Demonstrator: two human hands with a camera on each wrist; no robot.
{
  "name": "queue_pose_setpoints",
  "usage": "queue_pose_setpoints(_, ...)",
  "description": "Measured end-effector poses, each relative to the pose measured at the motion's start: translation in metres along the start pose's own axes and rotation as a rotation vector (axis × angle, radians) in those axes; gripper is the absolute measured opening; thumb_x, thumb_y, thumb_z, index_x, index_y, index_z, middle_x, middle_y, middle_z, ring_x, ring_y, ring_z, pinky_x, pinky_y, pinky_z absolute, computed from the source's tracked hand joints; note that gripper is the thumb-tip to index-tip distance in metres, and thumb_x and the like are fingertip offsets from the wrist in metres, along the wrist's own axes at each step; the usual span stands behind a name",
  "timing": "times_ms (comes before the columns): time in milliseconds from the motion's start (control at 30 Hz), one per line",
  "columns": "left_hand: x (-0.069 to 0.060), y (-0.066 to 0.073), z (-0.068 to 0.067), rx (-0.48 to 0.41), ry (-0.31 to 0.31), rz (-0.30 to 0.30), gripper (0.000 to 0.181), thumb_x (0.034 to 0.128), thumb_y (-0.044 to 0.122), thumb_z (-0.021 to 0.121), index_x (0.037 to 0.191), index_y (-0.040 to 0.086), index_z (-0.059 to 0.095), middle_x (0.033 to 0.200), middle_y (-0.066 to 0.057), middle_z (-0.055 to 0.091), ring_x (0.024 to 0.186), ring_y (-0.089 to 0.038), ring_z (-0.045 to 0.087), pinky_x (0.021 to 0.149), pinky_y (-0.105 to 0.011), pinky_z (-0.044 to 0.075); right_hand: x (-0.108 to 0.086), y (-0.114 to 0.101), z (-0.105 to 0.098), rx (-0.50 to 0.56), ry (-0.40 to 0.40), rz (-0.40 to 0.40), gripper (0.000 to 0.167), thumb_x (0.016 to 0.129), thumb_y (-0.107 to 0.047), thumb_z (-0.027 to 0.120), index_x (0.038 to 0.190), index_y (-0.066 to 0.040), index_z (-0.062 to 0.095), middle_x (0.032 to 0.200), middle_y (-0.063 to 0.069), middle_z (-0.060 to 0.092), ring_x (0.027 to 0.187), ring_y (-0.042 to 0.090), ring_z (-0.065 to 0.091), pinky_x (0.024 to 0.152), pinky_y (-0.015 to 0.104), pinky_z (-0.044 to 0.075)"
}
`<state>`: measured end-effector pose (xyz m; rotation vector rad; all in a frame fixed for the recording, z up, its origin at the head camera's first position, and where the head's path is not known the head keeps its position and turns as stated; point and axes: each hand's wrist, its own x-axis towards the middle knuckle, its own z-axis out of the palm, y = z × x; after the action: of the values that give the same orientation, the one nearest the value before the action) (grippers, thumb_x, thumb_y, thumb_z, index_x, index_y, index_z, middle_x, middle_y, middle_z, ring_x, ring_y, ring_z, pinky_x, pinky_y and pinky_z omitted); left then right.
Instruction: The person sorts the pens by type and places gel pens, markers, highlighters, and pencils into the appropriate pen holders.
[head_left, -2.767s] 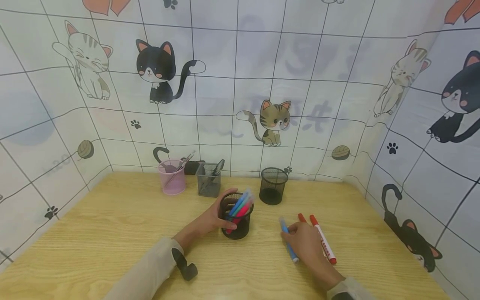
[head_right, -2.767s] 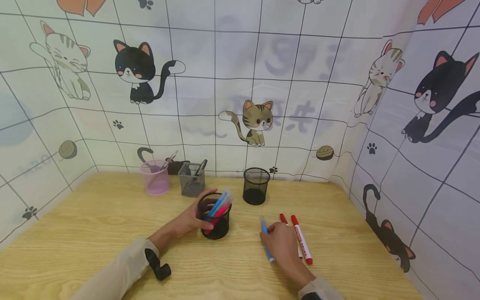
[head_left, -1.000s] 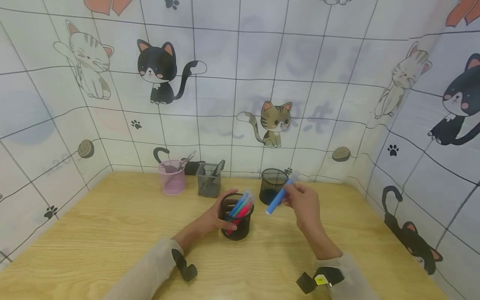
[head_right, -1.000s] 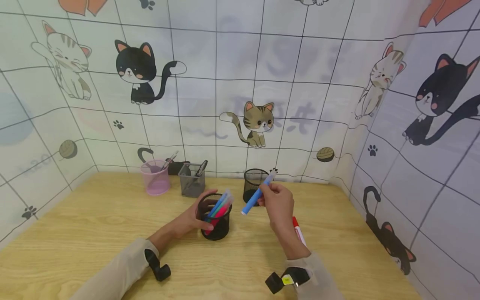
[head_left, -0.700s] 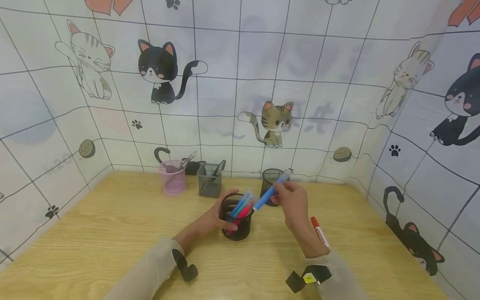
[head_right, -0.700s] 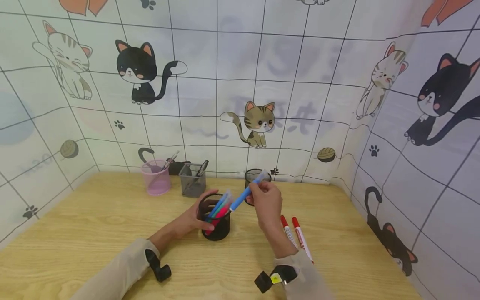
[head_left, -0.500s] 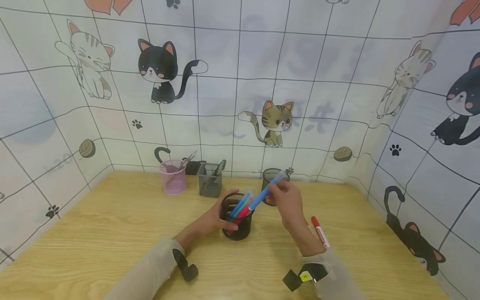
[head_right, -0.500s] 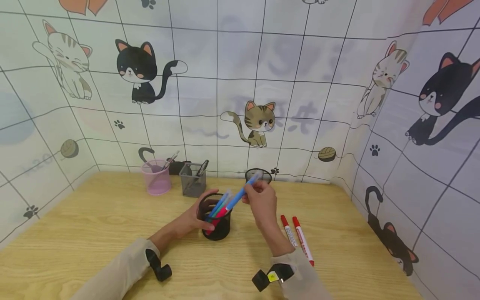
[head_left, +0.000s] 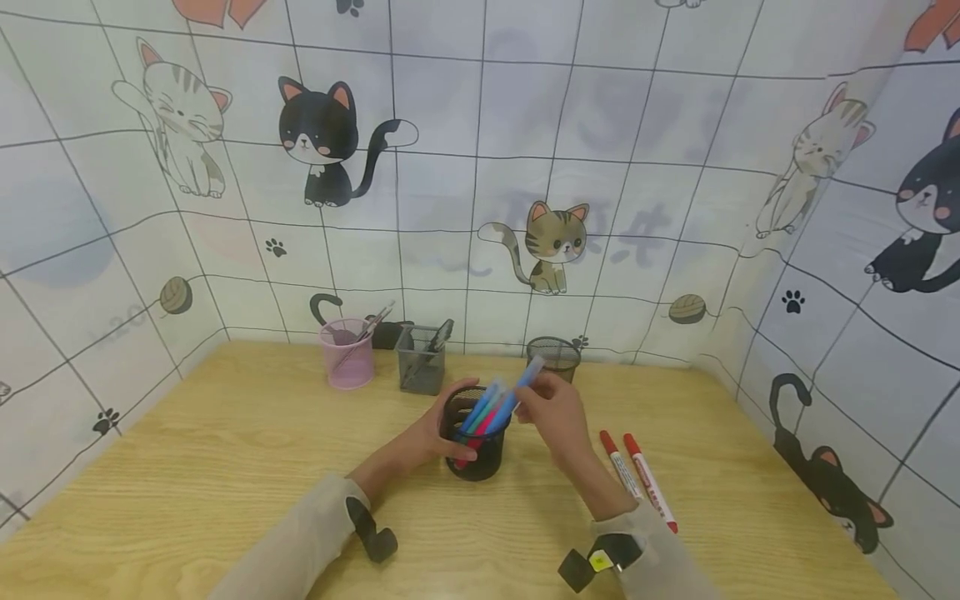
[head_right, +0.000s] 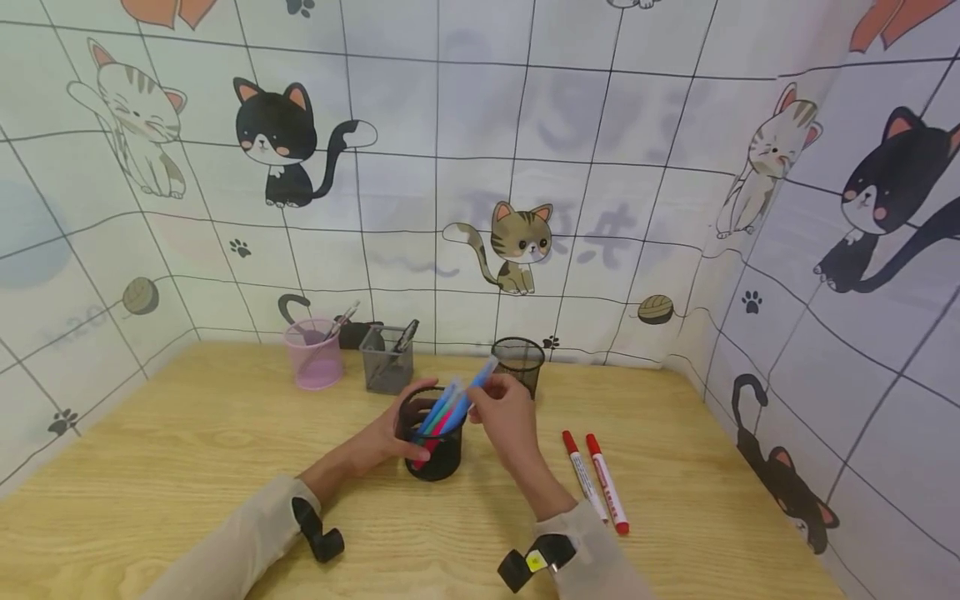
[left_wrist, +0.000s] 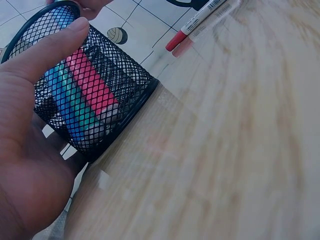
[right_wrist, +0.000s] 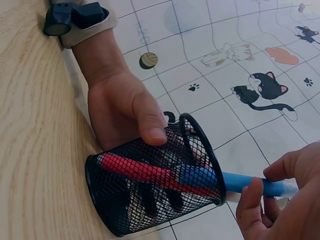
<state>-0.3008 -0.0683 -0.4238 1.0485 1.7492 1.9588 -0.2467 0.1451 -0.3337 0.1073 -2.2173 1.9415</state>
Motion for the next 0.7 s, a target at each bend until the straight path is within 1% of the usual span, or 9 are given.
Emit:
queue_pose_setpoints(167, 0.000, 0.000, 0.001, 0.003, 0.001, -0.002, 0.100, 0.0770, 0.002, 0.078, 0.150, 0.027, 0.016, 0.148, -0.016, 0.030, 0.133, -0.030, 0.035, 0.103, -0.040, 0.038, -0.002, 0.005, 0.002, -0.059, -0.009, -0.014, 0.022, 0.088, -0.011, 0.066, 0.102, 0.005, 0.062, 0.077, 0.015, 0.062, 0.064, 0.021, 0.060, 0.064, 0.031, 0.055)
queue_pose_setpoints(333, 0.000, 0.001, 0.001, 0.017, -0.008, 0.005, 0.100, 0.0778, 0.004, 0.078, 0.151, 0.026, 0.014, 0.149, -0.017, 0.029, 0.134, -0.030, 0.035, 0.103, -0.040, 0.039, -0.004, 0.011, 0.004, -0.095, -0.017, -0.002, 0.022, 0.088, -0.016, 0.068, 0.097, 0.002, 0.061, 0.069, 0.009, 0.058, 0.058, 0.019, 0.054, 0.058, 0.030, 0.050)
queue_pose_setpoints(500, -0.001, 0.001, 0.000, 0.040, -0.015, 0.019, 0.100, 0.0779, 0.005, 0.078, 0.151, 0.024, 0.013, 0.147, -0.019, 0.031, 0.132, -0.031, 0.036, 0.102, -0.039, 0.040, -0.007, 0.011, 0.006, -0.069, -0.029, 0.002, 0.022, 0.088, -0.016, 0.068, 0.098, 0.002, 0.059, 0.068, 0.008, 0.056, 0.057, 0.018, 0.050, 0.054, 0.028, 0.045)
queue_pose_setpoints(600, 0.000, 0.001, 0.000, 0.052, -0.013, 0.025, 0.100, 0.0779, 0.005, 0.078, 0.151, 0.024, 0.013, 0.146, -0.018, 0.032, 0.131, -0.031, 0.037, 0.102, -0.039, 0.040, -0.009, 0.009, 0.006, -0.050, -0.028, -0.003, 0.024, 0.087, -0.016, 0.069, 0.099, 0.002, 0.059, 0.070, 0.008, 0.056, 0.057, 0.017, 0.049, 0.054, 0.028, 0.045)
queue_pose_setpoints(700, 0.000, 0.001, 0.000, 0.054, -0.007, 0.019, 0.100, 0.0779, 0.004, 0.078, 0.151, 0.024, 0.013, 0.146, -0.017, 0.033, 0.131, -0.031, 0.038, 0.102, -0.040, 0.039, -0.009, 0.008, 0.007, -0.058, -0.027, -0.005, 0.028, 0.087, -0.019, 0.070, 0.101, 0.002, 0.059, 0.070, 0.007, 0.056, 0.056, 0.016, 0.049, 0.054, 0.030, 0.046)
